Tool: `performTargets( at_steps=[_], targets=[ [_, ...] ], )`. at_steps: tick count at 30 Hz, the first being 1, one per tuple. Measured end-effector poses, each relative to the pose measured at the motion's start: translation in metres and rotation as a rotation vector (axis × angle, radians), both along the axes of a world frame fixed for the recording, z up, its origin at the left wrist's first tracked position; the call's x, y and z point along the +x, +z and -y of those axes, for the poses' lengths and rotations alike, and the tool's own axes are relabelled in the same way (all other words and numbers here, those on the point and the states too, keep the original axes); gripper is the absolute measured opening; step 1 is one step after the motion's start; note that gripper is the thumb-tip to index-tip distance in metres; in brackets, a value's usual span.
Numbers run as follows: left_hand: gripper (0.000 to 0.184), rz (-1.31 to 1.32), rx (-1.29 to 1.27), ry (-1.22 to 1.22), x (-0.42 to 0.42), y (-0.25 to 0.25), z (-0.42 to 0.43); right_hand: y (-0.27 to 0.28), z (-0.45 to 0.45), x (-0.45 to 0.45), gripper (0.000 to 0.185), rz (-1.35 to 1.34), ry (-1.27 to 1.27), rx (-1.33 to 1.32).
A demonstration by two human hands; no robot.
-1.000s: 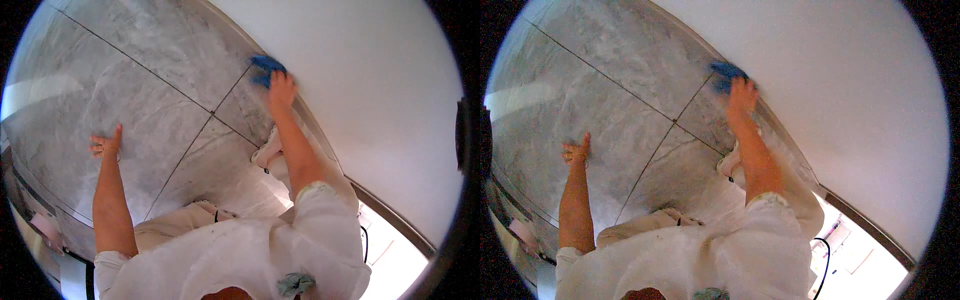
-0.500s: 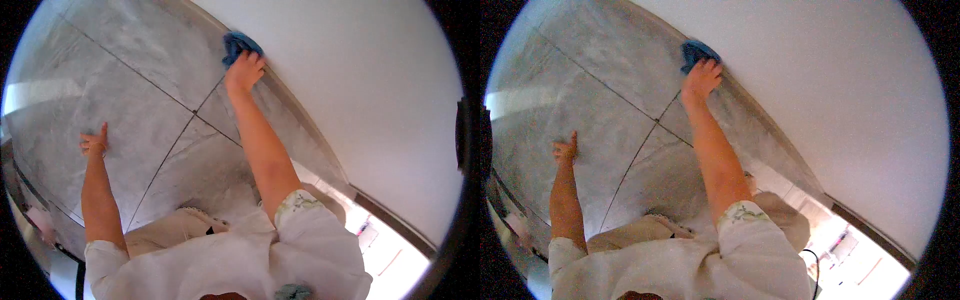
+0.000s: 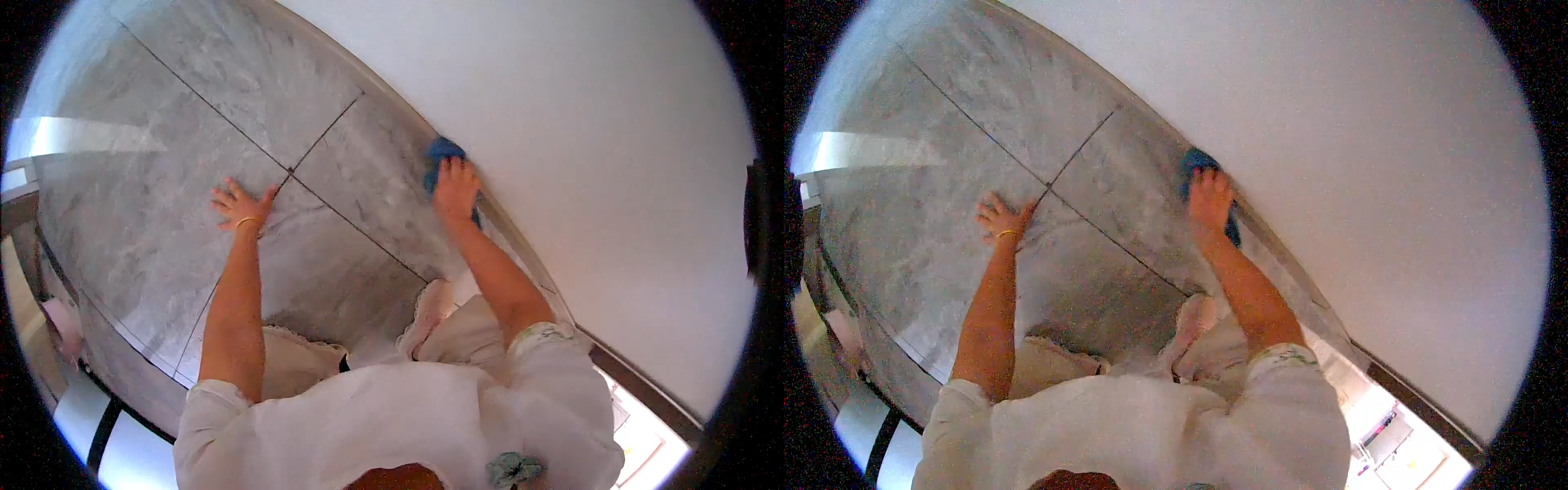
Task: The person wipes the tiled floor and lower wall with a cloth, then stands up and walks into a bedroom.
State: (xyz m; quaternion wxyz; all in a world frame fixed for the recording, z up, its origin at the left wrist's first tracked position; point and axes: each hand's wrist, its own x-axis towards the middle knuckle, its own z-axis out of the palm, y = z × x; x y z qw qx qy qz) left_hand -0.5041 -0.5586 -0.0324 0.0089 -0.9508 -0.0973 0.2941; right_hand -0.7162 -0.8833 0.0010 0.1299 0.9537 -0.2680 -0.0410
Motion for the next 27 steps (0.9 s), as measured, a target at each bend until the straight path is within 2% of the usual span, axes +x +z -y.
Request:
performTargets(
  at_steps=[2, 6, 9, 12, 14, 16, 17, 18, 19, 20, 22, 23, 26, 27],
  targets=[
    [0.113, -0.076, 0.02, 0.04, -0.004, -0.003, 0.013, -0.003, -0.017, 0.066, 0.034, 0.075, -0.026, 0.145],
    [0.117, -0.161, 0.031, 0.083, 0.004, 0.014, 0.026, 0.0, -0.036, 0.195, 0.034, 0.337, 0.174, 0.236],
    [0.119, -0.154, 0.026, 0.084, 0.0, 0.0, 0.022, 0.002, -0.049, 0.216, 0.037, 0.355, 0.276, 0.136],
    [0.119, -0.135, 0.014, 0.093, 0.0, -0.004, 0.02, -0.042, -0.039, 0.166, 0.041, 0.137, 0.281, 0.342],
    [0.119, -0.177, 0.016, 0.092, 0.003, 0.0, 0.021, -0.044, -0.032, 0.133, 0.044, -0.01, 0.18, 0.327],
    [0.12, -0.191, 0.012, 0.082, 0.002, 0.005, 0.021, -0.037, -0.02, 0.078, 0.044, -0.035, 0.21, 0.247],
    [0.12, -0.177, 0.0, 0.085, 0.003, 0.006, 0.022, -0.03, -0.012, 0.054, 0.041, -0.207, 0.178, 0.29],
    [0.12, -0.16, -0.015, 0.093, 0.005, 0.007, 0.023, 0.017, -0.012, 0.035, 0.035, -0.24, 0.028, 0.416],
    [0.119, -0.147, -0.004, 0.09, 0.003, 0.004, 0.022, -0.01, 0.006, -0.013, 0.029, -0.195, 0.154, 0.37],
    [0.119, -0.133, 0.009, 0.091, 0.002, 0.001, 0.022, -0.014, 0.022, -0.048, 0.026, -0.261, 0.192, 0.361],
    [0.117, -0.143, 0.035, 0.099, 0.002, 0.003, 0.023, -0.01, 0.039, -0.107, 0.023, -0.37, 0.415, 0.131],
    [0.117, -0.17, 0.05, 0.1, 0.004, 0.011, 0.026, -0.008, 0.043, -0.11, 0.023, -0.434, 0.503, 0.054],
    [0.116, -0.202, 0.039, 0.107, 0.01, 0.017, 0.028, -0.006, 0.026, -0.047, 0.023, -0.605, 0.449, 0.13],
    [0.116, -0.201, 0.024, 0.111, 0.009, 0.017, 0.028, -0.01, 0.026, -0.015, 0.022, -0.539, 0.56, 0.136]
  ],
)
